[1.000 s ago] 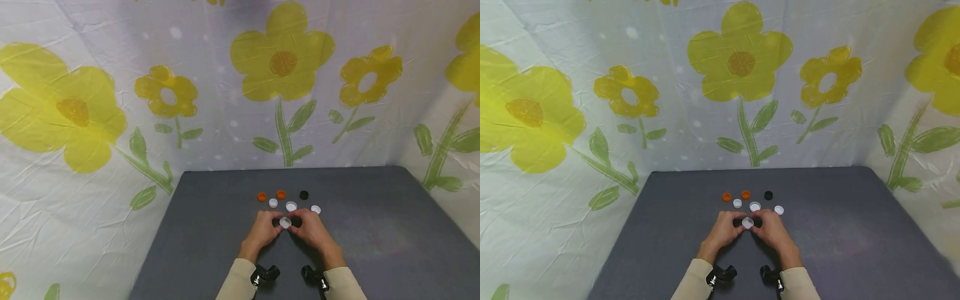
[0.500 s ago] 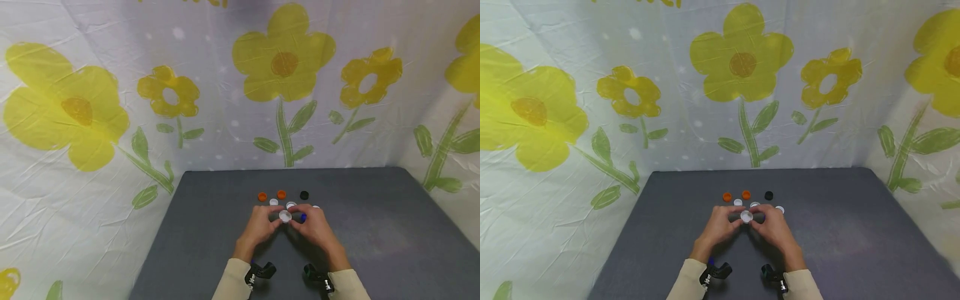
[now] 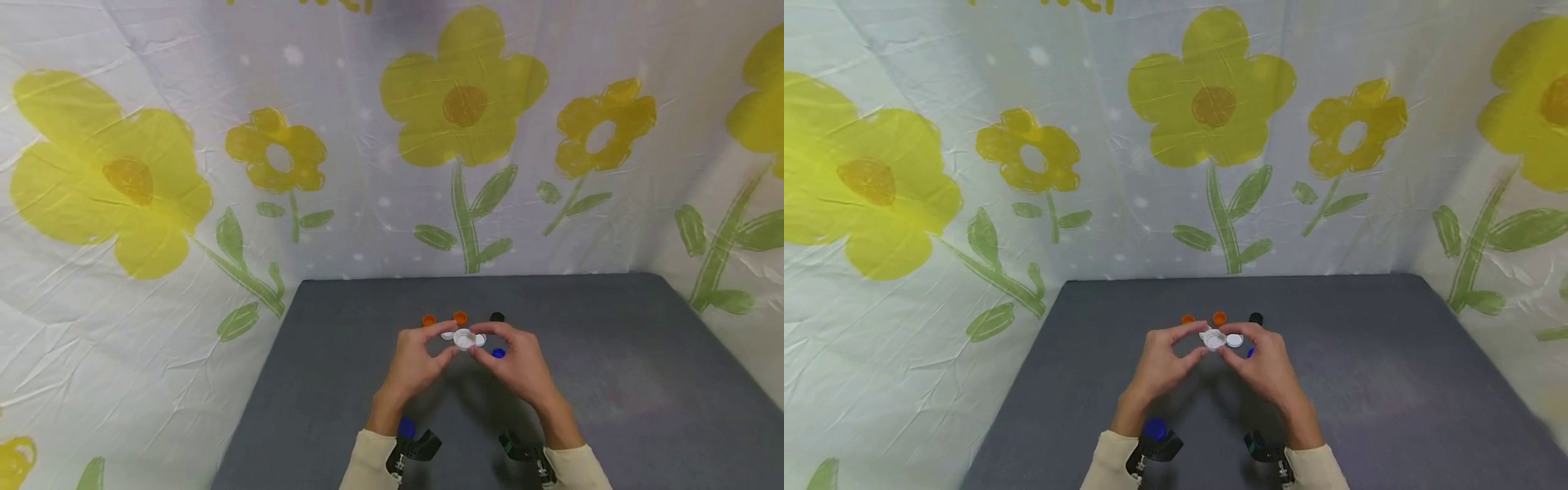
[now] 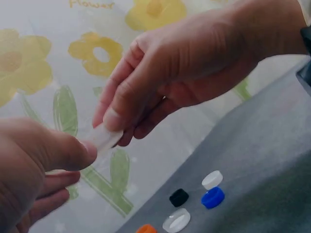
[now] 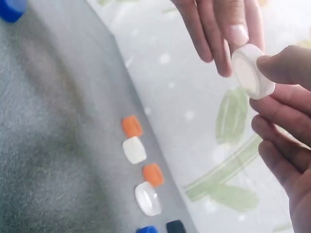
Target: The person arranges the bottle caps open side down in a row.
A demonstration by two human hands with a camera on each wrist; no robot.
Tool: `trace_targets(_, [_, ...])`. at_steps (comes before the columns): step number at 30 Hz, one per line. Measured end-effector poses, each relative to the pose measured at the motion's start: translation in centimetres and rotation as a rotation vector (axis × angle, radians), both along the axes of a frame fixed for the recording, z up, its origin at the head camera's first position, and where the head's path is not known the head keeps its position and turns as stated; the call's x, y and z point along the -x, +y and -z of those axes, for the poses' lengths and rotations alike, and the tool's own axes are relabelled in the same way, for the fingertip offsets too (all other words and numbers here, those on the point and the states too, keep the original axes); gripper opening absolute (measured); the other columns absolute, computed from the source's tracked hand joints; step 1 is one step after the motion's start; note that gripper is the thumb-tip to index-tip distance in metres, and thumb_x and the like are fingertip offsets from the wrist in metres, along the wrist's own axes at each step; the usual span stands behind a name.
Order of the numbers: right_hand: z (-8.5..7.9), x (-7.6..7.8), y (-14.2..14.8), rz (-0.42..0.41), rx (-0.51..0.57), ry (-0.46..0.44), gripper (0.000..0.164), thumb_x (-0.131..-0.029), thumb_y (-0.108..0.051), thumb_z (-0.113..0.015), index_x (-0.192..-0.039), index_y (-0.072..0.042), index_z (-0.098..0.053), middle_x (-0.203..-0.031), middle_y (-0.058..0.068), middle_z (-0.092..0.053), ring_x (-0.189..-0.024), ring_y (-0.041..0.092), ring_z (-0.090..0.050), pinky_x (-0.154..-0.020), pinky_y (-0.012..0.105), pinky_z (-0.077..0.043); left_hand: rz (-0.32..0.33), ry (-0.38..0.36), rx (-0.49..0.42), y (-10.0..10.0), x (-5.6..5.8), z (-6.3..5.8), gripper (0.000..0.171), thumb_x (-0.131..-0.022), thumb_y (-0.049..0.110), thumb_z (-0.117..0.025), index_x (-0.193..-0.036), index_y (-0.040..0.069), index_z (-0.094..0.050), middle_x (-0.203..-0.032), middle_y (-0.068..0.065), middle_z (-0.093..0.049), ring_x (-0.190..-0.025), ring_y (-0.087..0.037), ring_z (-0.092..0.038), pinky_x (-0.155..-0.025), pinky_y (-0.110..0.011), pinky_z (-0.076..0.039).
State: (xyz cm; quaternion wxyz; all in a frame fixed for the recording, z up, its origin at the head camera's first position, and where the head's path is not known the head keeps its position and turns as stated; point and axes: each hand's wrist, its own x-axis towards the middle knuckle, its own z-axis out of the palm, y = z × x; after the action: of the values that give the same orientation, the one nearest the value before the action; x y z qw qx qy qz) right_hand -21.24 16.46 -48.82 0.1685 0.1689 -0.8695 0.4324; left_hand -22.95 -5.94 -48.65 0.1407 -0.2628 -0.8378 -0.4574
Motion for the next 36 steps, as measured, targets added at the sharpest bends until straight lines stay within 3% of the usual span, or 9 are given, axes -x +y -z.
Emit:
trace_targets(6, [-0.5, -0.3, -0.2, -0.019, 0.098, -0.129, 0.025, -0.096, -0.023, -0.087, -0.119, -0.016, -0.08, -0.115, 0.002, -0.082, -0.1, 0.021, -0.076, -0.084, 0.033, -0.064, 0.014, 0.096, -0.034, -0.3, -0.5, 0.4, 0.038, -0.09, 0.002, -0.089, -0.128, 0.003, -0.08, -0.131, -0.012, -0.08, -0.124, -0.027, -0.077, -0.107, -0.047, -0.061])
trace_targets(11, [-0.4, -0.4, -0.4, -0.11, 0.202, -0.269, 0.022, -0.102, -0.027, -0.08, -0.12, -0.014, -0.08, -0.117, 0.005, -0.081, -0.096, 0.017, -0.075, -0.083, 0.028, -0.062, 0.012, 0.181, -0.093, -0.3, -0.6, 1.0, 0.031, -0.089, -0.001, -0.089, -0.119, 0.0, -0.083, -0.126, -0.018, -0.081, -0.118, -0.031, -0.079, -0.101, -0.049, -0.063])
trace_targets(15, [-0.3, -0.6, -0.7, -0.161, 0.257, -0.311, 0.023, -0.106, -0.024, -0.075, -0.123, -0.009, -0.08, -0.126, 0.011, -0.079, -0.103, 0.016, -0.076, -0.088, 0.025, -0.061, 0.006, 0.146, -0.133, -0.5, -0.7, 1.2, 0.026, -0.091, 0.005, -0.089, -0.116, 0.002, -0.085, -0.124, -0.014, -0.082, -0.119, -0.028, -0.079, -0.103, -0.047, -0.062])
trace_targets(17, [-0.2, -0.7, -0.9, -0.148, 0.267, -0.307, 0.025, -0.107, -0.025, -0.074, -0.124, -0.008, -0.08, -0.125, 0.011, -0.08, -0.103, 0.02, -0.076, -0.088, 0.025, -0.061, -0.002, 0.069, -0.17, -0.6, -0.8, 1.3, 0.025, -0.093, 0.012, -0.089, -0.116, 0.005, -0.086, -0.121, -0.008, -0.083, -0.118, -0.025, -0.079, -0.105, -0.046, -0.061])
trace_targets(21, [0.1, -0.8, -1.3, -0.076, 0.213, -0.167, 0.023, -0.103, -0.023, -0.079, -0.125, -0.014, -0.079, -0.121, 0.002, -0.081, -0.108, 0.023, -0.076, -0.092, 0.023, -0.059, -0.01, -0.149, -0.304, -0.9, -0.9, 1.4, 0.021, -0.096, 0.019, -0.087, -0.115, 0.011, -0.086, -0.116, -0.002, -0.085, -0.111, -0.02, -0.081, -0.104, -0.037, -0.062])
trace_targets(25, [0.3, -0.9, -1.7, -0.05, 0.153, 0.106, 0.039, -0.09, -0.007, -0.091, -0.126, -0.018, -0.08, -0.125, -0.001, -0.08, -0.119, 0.023, -0.075, -0.104, 0.015, -0.052, -0.01, -0.349, -0.445, -1.4, -1.0, 1.2, 0.02, -0.097, 0.017, -0.086, -0.114, 0.007, -0.085, -0.113, -0.011, -0.084, -0.1, -0.017, -0.081, -0.094, -0.028, -0.064])
trace_targets(28, [0.4, -0.8, -2.1, -0.092, 0.14, 0.266, 0.053, -0.08, 0.004, -0.094, -0.128, -0.013, -0.079, -0.128, 0.006, -0.08, -0.121, 0.027, -0.074, -0.111, 0.011, -0.047, -0.004, -0.438, -0.51, -1.6, -1.0, 1.1, 0.021, -0.097, 0.014, -0.085, -0.114, 0.002, -0.084, -0.111, -0.017, -0.083, -0.095, -0.015, -0.08, -0.089, -0.026, -0.064])
trace_targets(30, [0.5, -0.7, -2.3, -0.121, 0.131, 0.326, 0.058, -0.077, 0.009, -0.094, -0.13, -0.01, -0.078, -0.129, 0.01, -0.079, -0.121, 0.03, -0.073, -0.112, 0.01, -0.045, -0.003, -0.474, -0.53, -1.7, -1.0, 1.1, 0.022, -0.098, 0.013, -0.084, -0.114, 0.0, -0.083, -0.11, -0.018, -0.083, -0.095, -0.016, -0.079, -0.089, -0.025, -0.064])
trace_targets(36, [0.7, -0.9, -2.8, -0.12, 0.086, 0.357, 0.057, -0.077, 0.008, -0.095, -0.128, -0.009, -0.079, -0.127, 0.009, -0.08, -0.119, 0.03, -0.073, -0.109, 0.007, -0.045, 0.003, -0.52, -0.525, -1.7, -1.3, 1.0, 0.021, -0.097, 0.014, -0.084, -0.113, -0.001, -0.084, -0.109, -0.018, -0.083, -0.096, -0.023, -0.079, -0.089, -0.026, -0.062])
